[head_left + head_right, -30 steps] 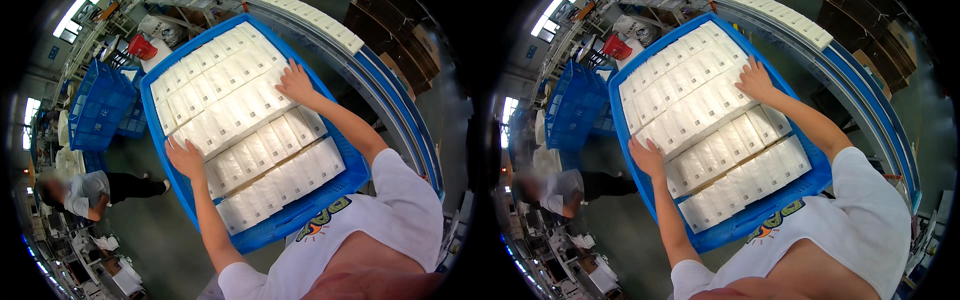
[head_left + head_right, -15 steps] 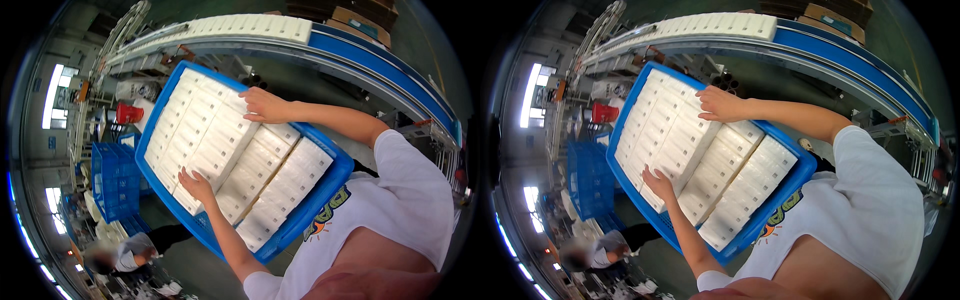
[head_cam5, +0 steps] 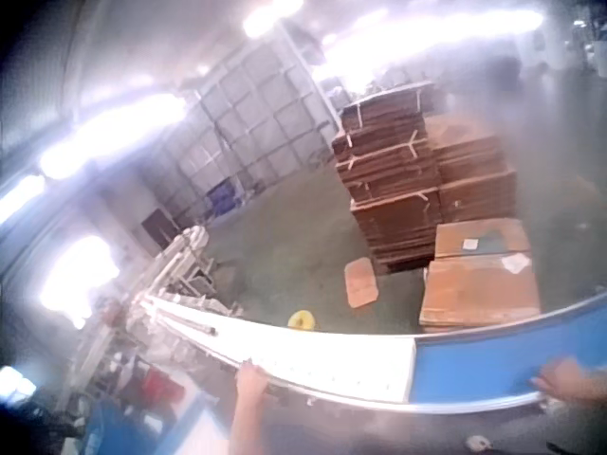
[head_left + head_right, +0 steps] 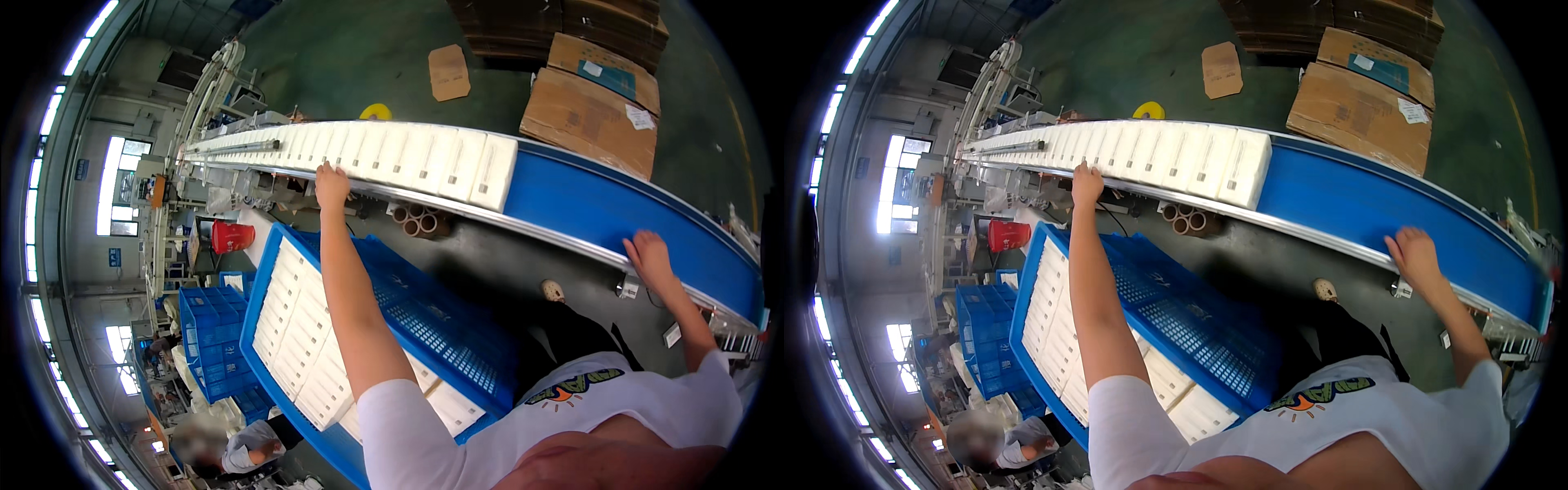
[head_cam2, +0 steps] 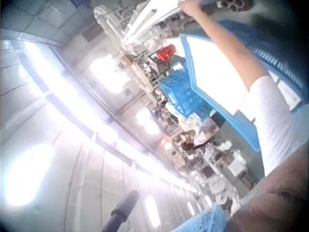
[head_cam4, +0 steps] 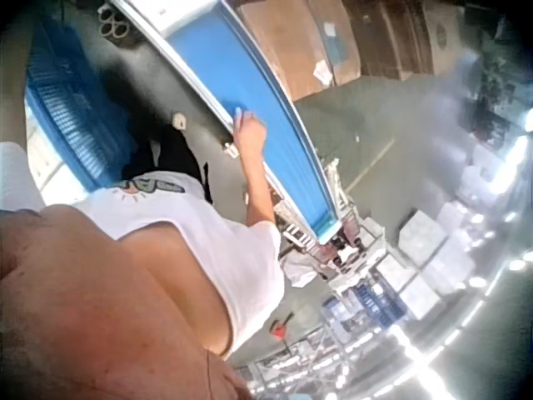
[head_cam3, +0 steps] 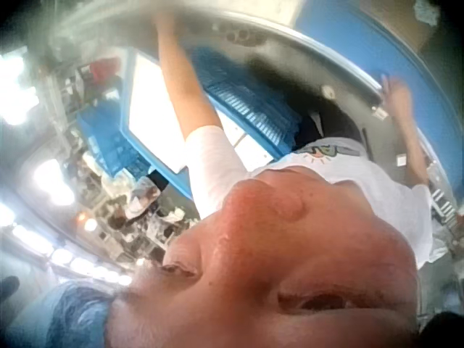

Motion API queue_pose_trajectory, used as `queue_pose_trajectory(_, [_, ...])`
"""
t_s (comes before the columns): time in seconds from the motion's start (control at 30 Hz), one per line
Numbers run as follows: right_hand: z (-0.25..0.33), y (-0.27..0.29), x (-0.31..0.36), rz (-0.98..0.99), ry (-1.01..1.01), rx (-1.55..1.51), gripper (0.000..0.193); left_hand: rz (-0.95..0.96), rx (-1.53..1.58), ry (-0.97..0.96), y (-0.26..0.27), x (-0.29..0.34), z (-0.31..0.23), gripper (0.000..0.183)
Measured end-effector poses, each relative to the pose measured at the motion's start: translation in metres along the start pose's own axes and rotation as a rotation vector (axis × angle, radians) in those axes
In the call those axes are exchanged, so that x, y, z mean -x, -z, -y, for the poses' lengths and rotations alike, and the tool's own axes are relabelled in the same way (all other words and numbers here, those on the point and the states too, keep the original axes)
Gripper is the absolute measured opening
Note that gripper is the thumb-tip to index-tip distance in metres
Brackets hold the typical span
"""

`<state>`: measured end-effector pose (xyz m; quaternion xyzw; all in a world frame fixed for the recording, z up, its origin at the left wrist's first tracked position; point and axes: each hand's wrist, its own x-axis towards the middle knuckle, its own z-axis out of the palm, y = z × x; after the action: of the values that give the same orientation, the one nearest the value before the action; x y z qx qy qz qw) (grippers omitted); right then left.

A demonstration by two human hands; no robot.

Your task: The person repeatedly picks up stacks of white rectangular items from a conveyor belt and places them into a blue plastic crate. The person arranges the items neatly within the crate and occasionally moves the crate to a different location on the floor.

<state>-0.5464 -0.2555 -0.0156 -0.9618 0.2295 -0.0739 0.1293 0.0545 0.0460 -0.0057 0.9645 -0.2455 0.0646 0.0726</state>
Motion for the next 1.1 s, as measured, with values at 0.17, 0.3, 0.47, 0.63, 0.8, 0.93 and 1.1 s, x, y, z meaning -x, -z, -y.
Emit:
queue_pose_trajectory(0.17, [-0.02, -0.02, 0.014, -0.003, 0.038, -0.054, 0.026, -0.1, -0.148, -0.052, -0.045, -0.075, 0.107, 0.035])
queue_pose_trajectory(0.3, [-0.017, -0.013, 0.012, 0.011, -0.073, -0.103, 0.026, -0.086, -0.182, 0.058, -0.049, -0.109, 0.026, 0.041])
queue_pose_trajectory(0.47, [-0.007, -0.008, -0.001, 0.056, -0.165, -0.171, 0.028, 0.053, -0.261, 0.187, -0.011, -0.09, -0.03, 0.049])
queue_pose_trajectory(0.63, [0.021, -0.007, -0.03, 0.108, -0.187, -0.365, 0.031, 0.016, -0.387, 0.067, -0.006, -0.069, -0.032, 0.042])
queue_pose_trajectory(0.8, [-0.01, -0.003, -0.029, 0.16, -0.521, -0.823, 0.044, 0.118, -0.244, -0.05, -0.021, -0.05, -0.072, 0.039])
queue_pose_trajectory(0.93, [-0.058, -0.025, -0.003, 0.093, -0.721, -0.878, 0.06, 0.441, 0.451, 0.026, -0.019, 0.013, -0.137, 0.039])
queue_pose_trajectory(1.1, [-0.114, 0.059, 0.05, 0.023, -0.946, -0.59, 0.052, 0.811, 0.765, -0.196, -0.023, 0.11, -0.241, 0.051])
